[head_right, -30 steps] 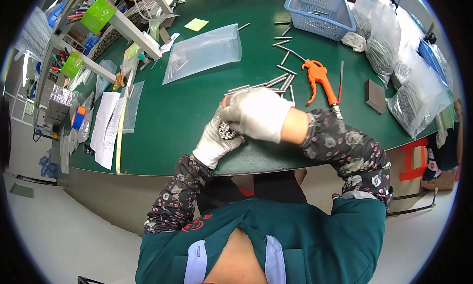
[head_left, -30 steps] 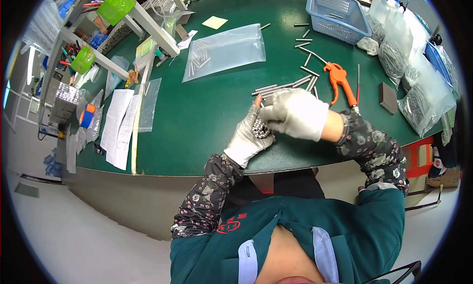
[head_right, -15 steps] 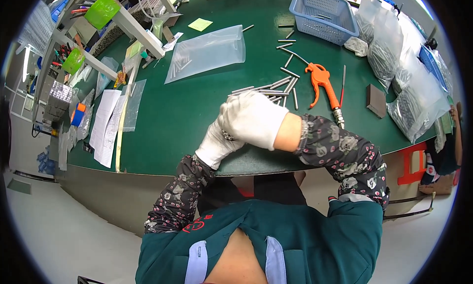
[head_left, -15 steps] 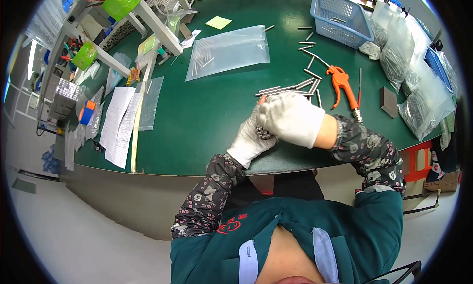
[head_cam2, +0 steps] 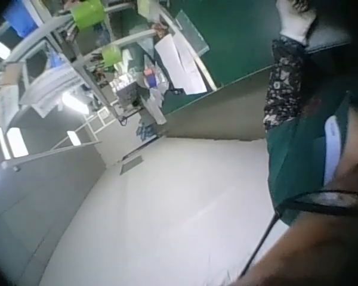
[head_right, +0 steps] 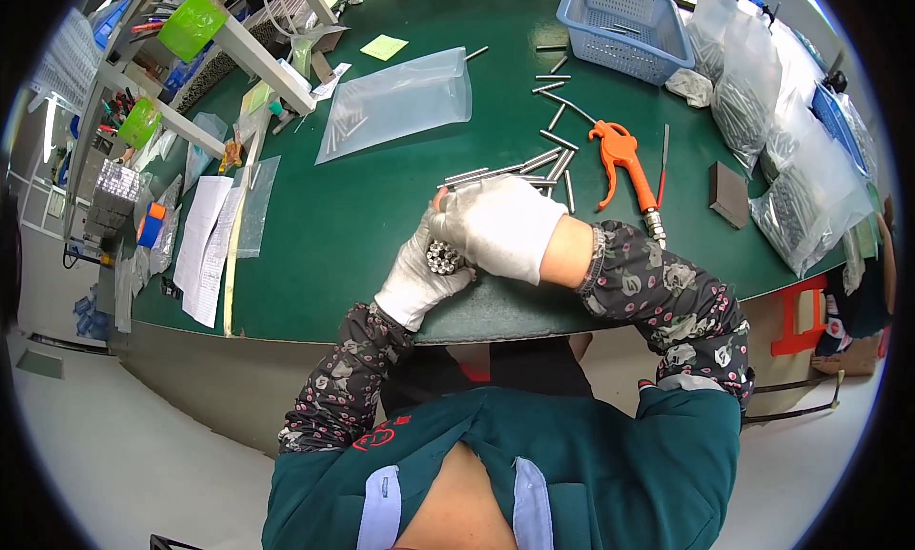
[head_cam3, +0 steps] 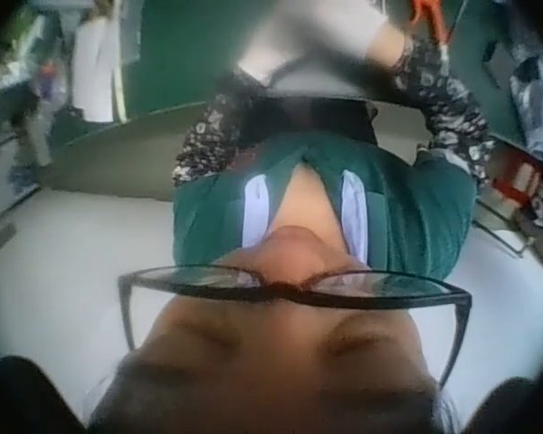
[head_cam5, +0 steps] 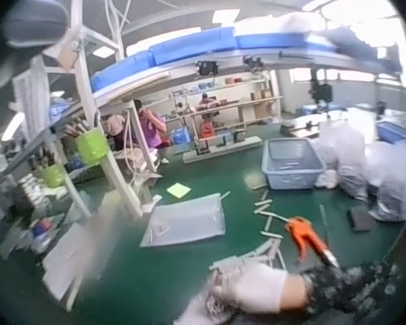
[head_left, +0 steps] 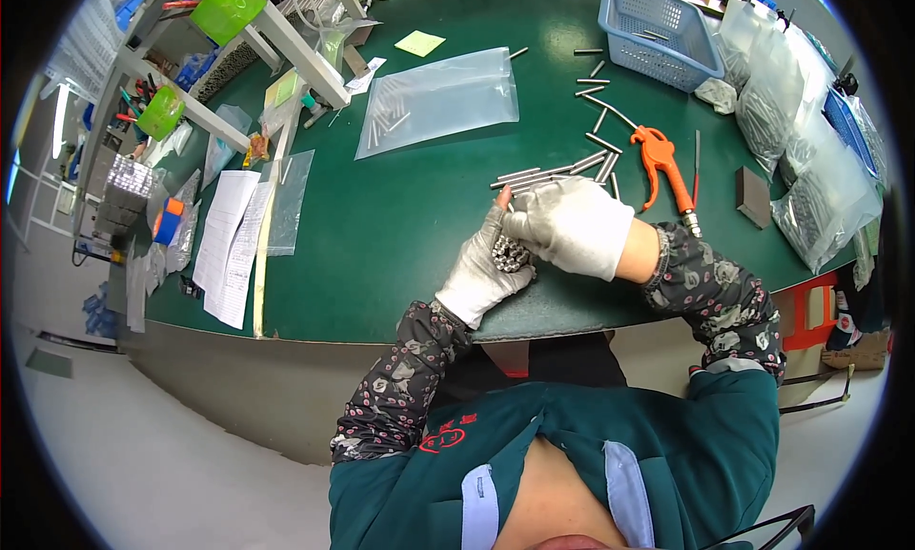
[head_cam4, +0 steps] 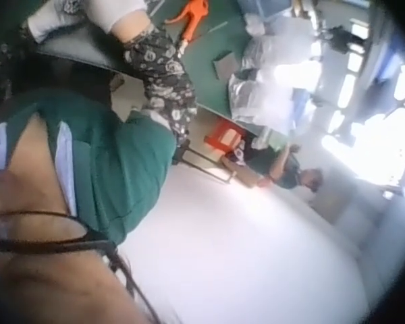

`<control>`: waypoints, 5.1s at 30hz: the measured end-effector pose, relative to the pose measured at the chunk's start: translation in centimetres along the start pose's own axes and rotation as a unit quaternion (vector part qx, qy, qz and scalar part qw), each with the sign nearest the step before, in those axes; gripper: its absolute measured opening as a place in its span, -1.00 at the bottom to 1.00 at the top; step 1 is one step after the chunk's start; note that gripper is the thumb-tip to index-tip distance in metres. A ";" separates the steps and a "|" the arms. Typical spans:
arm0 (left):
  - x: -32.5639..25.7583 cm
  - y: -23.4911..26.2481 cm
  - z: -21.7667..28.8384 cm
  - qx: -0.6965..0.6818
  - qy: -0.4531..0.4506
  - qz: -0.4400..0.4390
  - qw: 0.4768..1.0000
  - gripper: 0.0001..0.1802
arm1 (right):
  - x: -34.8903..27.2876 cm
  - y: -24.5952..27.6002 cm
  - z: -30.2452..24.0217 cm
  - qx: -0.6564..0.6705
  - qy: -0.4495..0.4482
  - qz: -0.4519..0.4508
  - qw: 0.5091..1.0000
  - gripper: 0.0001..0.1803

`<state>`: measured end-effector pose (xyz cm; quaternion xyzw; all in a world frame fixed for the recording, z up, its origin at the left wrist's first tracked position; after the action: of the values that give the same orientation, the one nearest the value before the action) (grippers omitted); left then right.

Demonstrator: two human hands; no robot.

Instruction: The recorder is seen gathering small metal rods into a bundle, aligning them, and using an air duster to clean them on an assembly line.

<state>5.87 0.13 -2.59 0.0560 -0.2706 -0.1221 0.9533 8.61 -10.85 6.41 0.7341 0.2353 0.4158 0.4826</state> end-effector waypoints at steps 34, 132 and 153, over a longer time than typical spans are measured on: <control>-0.1 -0.4 -0.2 -0.041 0.070 0.012 0.997 0.07 | -1.9 11.5 27.9 -0.051 -0.460 0.387 0.797 -0.75; 0.0 0.9 1.4 0.380 -0.076 -0.093 0.917 -0.11 | -3.7 -6.0 1.4 0.508 -0.334 -0.084 0.789 -0.60; -0.6 1.9 -0.6 0.346 -0.046 -0.128 0.928 -0.32 | -3.2 -6.4 0.8 0.476 -0.350 -0.071 0.804 -0.58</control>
<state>6.08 2.17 -3.09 0.4109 -0.3304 -0.1447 0.8373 7.90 -10.96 -0.80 0.9484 0.2706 -0.0687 0.1505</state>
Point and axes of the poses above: each hand's wrist, its own x-axis towards the middle knuckle, its own y-axis out of the back of the hand, z = x × y, the point moved 4 cm from there along x, towards the middle knuckle, and after that the axes turned 15 degrees about -y, right-handed, at the moved point
